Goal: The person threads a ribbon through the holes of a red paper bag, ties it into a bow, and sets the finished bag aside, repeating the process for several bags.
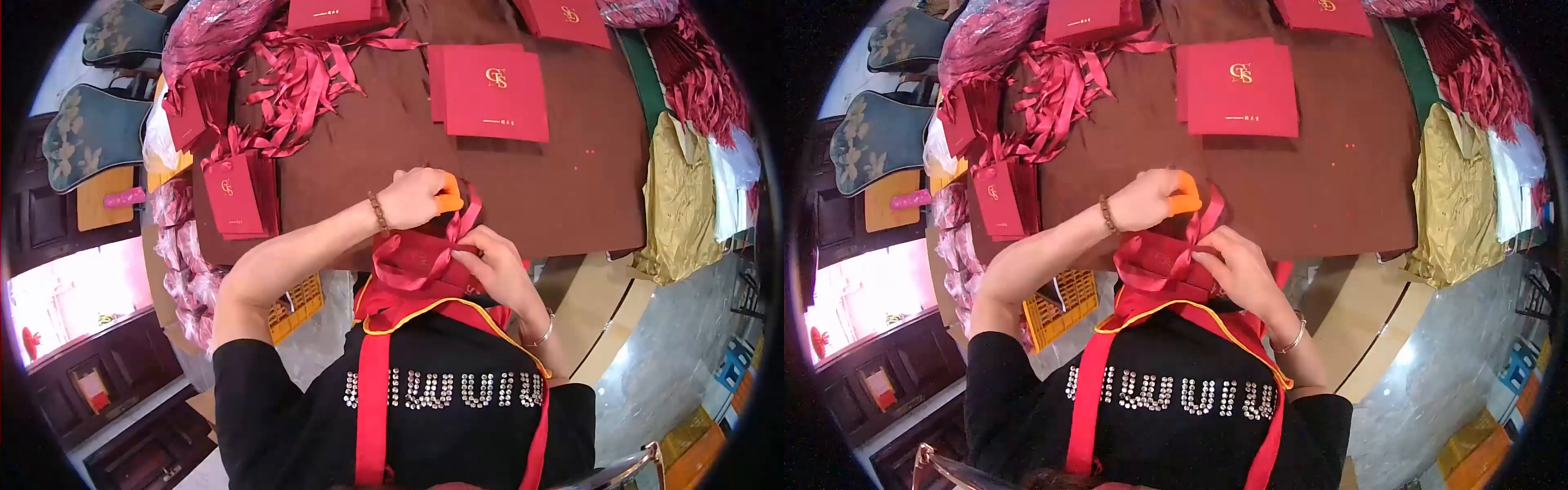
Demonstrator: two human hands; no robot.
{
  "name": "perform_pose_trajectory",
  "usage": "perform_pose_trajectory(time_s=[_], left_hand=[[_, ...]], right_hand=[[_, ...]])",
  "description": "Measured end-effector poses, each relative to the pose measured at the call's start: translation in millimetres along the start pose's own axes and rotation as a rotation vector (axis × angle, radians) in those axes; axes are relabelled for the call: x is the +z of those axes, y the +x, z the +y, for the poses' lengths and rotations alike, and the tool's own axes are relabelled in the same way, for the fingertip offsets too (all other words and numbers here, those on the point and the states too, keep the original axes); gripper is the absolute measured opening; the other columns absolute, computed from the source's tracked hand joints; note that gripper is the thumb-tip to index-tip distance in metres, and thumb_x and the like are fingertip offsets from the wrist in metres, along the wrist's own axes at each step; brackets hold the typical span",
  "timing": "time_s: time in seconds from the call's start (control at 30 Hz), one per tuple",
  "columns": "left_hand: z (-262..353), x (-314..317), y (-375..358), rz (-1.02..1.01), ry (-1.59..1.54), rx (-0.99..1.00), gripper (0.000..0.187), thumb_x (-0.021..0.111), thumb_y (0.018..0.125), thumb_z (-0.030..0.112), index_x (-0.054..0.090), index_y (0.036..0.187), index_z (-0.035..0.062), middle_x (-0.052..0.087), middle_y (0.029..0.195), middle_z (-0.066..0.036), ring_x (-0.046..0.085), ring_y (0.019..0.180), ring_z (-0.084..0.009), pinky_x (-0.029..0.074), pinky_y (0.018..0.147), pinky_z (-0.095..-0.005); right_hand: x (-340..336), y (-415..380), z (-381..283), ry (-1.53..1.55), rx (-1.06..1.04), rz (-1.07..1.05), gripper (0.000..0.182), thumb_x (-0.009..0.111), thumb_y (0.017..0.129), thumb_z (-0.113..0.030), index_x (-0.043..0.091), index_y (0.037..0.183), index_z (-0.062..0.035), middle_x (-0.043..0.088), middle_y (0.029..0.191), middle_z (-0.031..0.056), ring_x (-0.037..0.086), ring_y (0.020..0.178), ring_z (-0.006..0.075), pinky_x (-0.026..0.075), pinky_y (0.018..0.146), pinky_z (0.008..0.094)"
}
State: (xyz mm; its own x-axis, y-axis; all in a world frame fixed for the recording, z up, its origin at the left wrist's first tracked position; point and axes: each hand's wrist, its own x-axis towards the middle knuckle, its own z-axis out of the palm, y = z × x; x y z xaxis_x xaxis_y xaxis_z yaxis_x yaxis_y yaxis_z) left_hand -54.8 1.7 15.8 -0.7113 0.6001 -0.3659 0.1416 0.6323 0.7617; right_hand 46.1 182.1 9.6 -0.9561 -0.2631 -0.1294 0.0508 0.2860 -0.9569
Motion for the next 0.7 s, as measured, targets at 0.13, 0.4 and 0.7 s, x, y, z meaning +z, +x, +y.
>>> perform_pose_trajectory(time_s=[0.13, 0.4, 0.7], left_hand=[[4, -13, 7, -0.069, -0.005, 0.0, 0.017, 0.059, 0.084, 0.019, 0.063, 0.089, 0.0031, 0.062, 0.074, -0.009, 0.058, 0.067, -0.0174, 0.044, 0.059, -0.0302], [-9, -16, 17, -0.174, -0.293, -0.055, 0.013, 0.057, 0.086, 0.014, 0.062, 0.085, 0.0023, 0.057, 0.074, 0.001, 0.05, 0.065, -0.0063, 0.041, 0.055, -0.0228], [-6, -34, 37, 0.481, -1.139, -0.161, 0.014, 0.052, 0.089, 0.02, 0.059, 0.081, 0.011, 0.053, 0.066, 0.004, 0.042, 0.05, -0.0052, 0.032, 0.045, -0.0217]], right_hand=[[2, -2, 6, 0.011, -0.01, -0.009, 0.012, 0.062, 0.083, -0.009, 0.06, 0.088, 0.0021, 0.053, 0.079, 0.0091, 0.052, 0.067, 0.0175, 0.042, 0.059, 0.0289], [9, 6, 7, -0.041, -0.09, 0.018, 0.014, 0.065, 0.081, -0.008, 0.059, 0.089, 0.0011, 0.053, 0.08, 0.0103, 0.052, 0.066, 0.0208, 0.043, 0.059, 0.0293], [13, 5, 15, 0.071, -0.07, -0.112, 0.02, 0.068, 0.077, -0.004, 0.052, 0.087, 0.0019, 0.056, 0.067, 0.0111, 0.051, 0.053, 0.013, 0.041, 0.047, 0.0304]])
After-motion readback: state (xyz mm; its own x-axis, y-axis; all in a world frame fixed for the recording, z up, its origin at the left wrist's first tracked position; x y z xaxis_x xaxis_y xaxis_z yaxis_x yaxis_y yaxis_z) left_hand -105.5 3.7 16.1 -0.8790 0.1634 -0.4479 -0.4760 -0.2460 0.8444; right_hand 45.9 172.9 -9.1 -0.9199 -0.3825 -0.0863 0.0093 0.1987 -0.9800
